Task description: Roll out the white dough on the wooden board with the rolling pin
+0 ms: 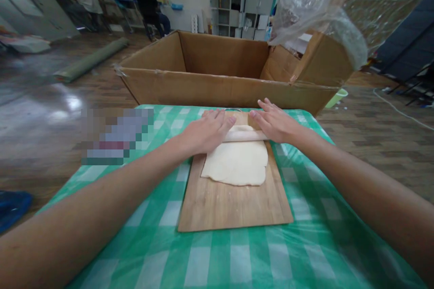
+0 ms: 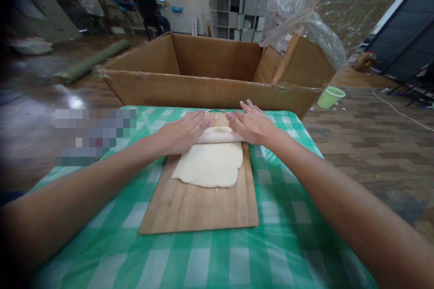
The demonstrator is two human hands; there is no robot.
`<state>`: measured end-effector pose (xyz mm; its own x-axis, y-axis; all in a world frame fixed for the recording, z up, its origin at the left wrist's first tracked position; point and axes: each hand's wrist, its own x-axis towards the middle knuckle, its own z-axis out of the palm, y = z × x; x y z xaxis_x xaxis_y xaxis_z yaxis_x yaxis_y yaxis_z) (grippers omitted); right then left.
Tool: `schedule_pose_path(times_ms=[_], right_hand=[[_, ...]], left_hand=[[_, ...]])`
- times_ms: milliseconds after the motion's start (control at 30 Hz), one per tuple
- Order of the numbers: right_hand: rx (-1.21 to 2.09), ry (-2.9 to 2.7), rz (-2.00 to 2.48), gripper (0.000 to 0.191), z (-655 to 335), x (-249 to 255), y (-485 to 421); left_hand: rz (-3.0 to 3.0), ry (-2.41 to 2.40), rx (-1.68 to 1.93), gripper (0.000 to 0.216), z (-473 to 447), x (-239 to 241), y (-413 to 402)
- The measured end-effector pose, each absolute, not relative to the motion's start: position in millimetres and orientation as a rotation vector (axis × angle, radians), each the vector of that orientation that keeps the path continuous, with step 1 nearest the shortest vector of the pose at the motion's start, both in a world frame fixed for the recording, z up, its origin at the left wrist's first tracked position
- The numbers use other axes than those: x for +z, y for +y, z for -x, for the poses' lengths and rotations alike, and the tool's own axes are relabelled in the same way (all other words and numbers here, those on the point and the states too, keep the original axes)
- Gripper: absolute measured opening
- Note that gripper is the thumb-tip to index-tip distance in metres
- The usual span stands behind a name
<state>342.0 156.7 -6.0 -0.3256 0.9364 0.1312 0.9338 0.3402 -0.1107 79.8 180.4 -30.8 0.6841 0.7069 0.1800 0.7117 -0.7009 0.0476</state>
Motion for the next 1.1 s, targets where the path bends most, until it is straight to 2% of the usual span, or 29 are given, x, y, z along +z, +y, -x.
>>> schedule_pose_path(times_ms=[133, 333, 467, 567, 733, 867, 1100], right_hand=[[-0.043, -2.463, 1.615, 0.085, -344, -10, 169], [-0.127, -2.625, 1.41, 0.072, -337, -9, 140], [-0.15, -2.581, 1.546, 0.069, -329, -8, 104], [-0.17, -2.439, 1.672, 0.071, -325, -11, 74], [-0.296, -2.387, 1.606, 0.078, -319, -20, 22], [-0.296, -2.352, 1.568, 0.077, -314, -23, -16], [-0.272, -2.364, 1.509, 0.077, -319, -27, -51]], left_hand=[[2.857, -1.169, -0.157, 0.059, -77, -31, 186], [2.775, -1.213, -0.204, 0.068, -77, -22, 156], [2.813, -1.351, -0.237, 0.073, -77, -13, 122], [2.804, -1.382, -0.277, 0.075, -75, -9, 93], [2.739, -1.256, -0.422, 0.077, -71, -15, 39], [2.697, -1.208, -0.53, 0.08, -66, -24, 3], [2.752, -1.2, -0.504, 0.071, -55, -22, -26]])
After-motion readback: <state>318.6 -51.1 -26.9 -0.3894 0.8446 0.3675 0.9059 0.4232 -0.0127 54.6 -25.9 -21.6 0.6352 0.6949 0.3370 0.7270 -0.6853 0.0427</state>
